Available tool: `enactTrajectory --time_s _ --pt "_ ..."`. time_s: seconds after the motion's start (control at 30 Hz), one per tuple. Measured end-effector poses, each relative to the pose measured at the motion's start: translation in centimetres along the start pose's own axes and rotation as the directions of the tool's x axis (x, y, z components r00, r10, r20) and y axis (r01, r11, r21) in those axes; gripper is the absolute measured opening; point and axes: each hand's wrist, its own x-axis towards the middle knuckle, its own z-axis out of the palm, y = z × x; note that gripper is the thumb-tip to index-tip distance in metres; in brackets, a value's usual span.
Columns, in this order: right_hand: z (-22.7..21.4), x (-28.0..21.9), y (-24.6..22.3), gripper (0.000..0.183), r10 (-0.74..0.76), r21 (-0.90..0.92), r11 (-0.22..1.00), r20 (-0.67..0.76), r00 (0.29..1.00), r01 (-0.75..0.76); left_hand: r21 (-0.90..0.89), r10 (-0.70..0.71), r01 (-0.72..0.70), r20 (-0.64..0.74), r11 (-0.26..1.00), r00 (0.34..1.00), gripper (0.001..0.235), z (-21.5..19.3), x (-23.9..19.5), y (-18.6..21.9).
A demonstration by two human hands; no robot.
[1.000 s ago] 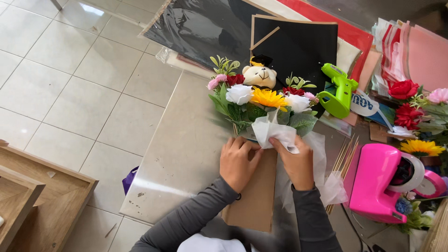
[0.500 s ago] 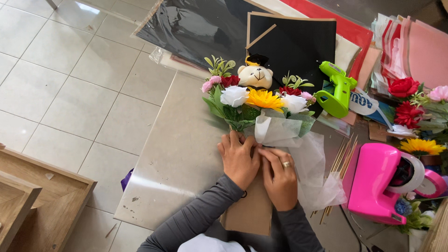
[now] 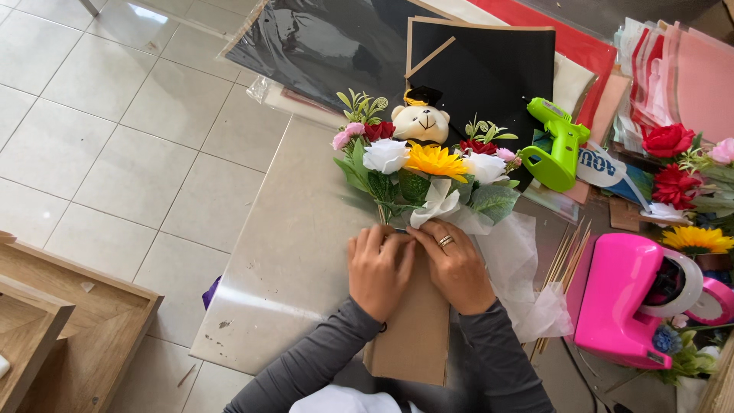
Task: The person prepares floral wrapping paper by folding and cutting it, then secures the paper to the base of a flower arrangement containing artificial sunflowers, roses, and a small bear using tape and a glue gun.
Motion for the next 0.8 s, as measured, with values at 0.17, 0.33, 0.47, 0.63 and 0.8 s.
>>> enactTrajectory --time_s 0.17,0.33,0.47,0.63,0.8 --pt "-0.3 0.2 -0.7 0.021 0.008 -0.035 0.999 0.022 1.000 -0.007 -0.104 -0.075 0.059 -0.160 0.993 0.984 0.033 1.3 1.7 -2.4" --pt "-0.7 0.3 -1.3 0.027 0.074 0.009 0.997 0.020 0.997 -0.074 -0.334 -0.099 0.038 -0.166 0.942 0.981 0.011 -0.2 2.7 -1.7" --pt "-0.4 0.0 -1.5 0.025 0.126 0.030 0.992 -0.015 0.992 -0.126 -0.125 0.096 -0.126 -0.221 0.984 0.971 0.009 1.3 2.6 -2.6" --pt "-1.0 0.2 -1.7 0.031 0.186 0.111 0.976 0.002 0.983 -0.185 -0.041 0.177 -0.195 -0.262 0.980 0.949 0.016 1.0 3.1 -2.2" --pt "0.0 -0.8 -1.4 0.034 0.222 0.098 0.972 -0.058 0.973 -0.216 -0.001 0.279 -0.290 -0.272 0.957 0.921 0.021 0.8 3.2 -2.4"
